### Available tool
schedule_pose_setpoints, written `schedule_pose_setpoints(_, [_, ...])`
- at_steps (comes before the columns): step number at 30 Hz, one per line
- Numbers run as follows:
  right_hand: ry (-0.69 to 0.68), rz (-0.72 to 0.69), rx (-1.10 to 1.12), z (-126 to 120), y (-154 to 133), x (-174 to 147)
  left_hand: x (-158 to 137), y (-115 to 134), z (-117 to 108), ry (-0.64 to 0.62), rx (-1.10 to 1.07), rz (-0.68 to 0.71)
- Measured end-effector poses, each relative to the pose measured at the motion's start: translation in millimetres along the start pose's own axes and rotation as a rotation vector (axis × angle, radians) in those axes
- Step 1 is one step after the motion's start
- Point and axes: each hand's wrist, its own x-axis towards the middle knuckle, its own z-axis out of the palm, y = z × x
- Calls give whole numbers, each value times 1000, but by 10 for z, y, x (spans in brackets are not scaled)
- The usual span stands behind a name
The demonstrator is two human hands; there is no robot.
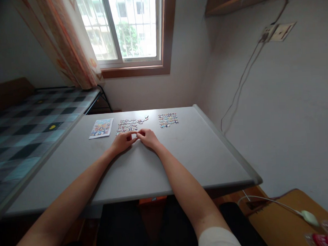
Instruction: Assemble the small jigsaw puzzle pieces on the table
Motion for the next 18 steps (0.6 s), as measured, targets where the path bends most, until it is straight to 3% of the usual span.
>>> schedule_pose_setpoints(18, [5,-2,-11,2,3,0,0,1,1,2,3,-6])
